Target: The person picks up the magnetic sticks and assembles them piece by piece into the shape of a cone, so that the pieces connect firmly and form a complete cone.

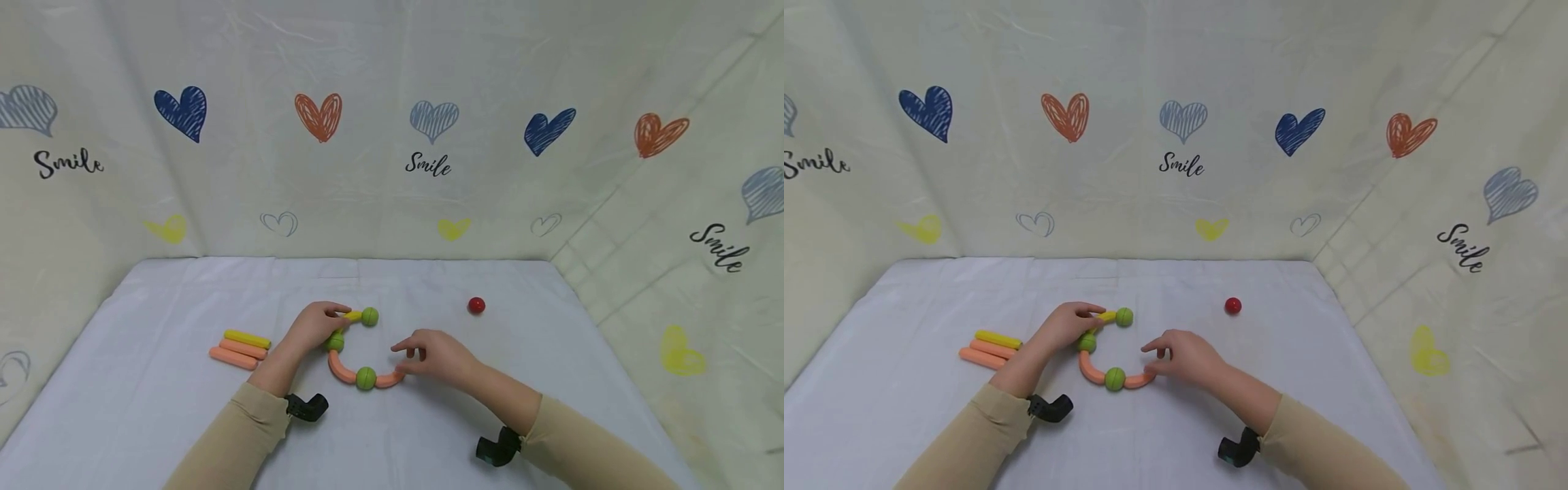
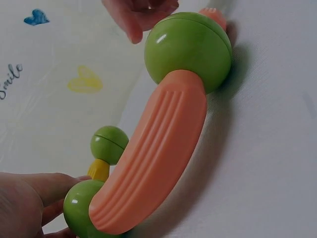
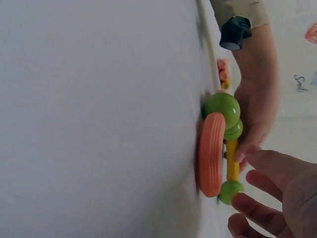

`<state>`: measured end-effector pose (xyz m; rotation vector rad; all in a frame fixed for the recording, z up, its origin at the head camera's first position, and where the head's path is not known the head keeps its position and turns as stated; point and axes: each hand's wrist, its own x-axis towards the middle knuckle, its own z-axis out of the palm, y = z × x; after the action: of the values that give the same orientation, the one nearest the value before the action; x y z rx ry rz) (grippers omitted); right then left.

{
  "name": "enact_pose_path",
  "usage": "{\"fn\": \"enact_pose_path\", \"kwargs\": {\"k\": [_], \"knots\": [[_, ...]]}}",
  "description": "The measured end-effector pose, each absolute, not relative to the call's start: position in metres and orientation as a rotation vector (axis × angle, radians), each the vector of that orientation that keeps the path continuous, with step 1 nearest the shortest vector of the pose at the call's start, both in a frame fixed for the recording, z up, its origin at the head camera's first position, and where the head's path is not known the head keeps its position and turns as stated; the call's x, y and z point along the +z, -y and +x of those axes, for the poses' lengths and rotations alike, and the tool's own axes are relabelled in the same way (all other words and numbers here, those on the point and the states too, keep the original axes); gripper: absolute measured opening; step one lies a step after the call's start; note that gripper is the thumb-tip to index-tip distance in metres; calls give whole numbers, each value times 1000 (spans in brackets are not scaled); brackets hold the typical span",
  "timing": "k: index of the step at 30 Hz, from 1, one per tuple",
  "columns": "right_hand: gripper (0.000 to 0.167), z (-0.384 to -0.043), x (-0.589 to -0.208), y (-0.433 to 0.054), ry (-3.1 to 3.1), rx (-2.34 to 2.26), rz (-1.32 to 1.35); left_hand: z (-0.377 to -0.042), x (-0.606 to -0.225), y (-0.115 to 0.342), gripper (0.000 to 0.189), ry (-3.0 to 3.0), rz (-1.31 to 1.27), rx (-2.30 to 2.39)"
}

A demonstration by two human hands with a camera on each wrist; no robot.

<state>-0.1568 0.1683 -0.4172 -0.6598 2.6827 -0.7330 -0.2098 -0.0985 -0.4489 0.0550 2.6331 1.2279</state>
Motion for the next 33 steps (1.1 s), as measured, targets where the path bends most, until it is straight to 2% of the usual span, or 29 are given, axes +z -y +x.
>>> {"fn": "enact_pose_path", "kwargs": {"k": [11, 20, 33], "knots": [[31, -149, -435, -169, -2640, -678, -770, -210, -450, 99, 31, -2632, 70, 1209], [21, -151, -436, -166, -2590, -671, -804, -212, -449, 99, 29, -2618, 108, 1177], [26, -172, -432, -165, -2584, -542, -935, -210, -443, 87, 25, -2600, 138, 1134]]}}
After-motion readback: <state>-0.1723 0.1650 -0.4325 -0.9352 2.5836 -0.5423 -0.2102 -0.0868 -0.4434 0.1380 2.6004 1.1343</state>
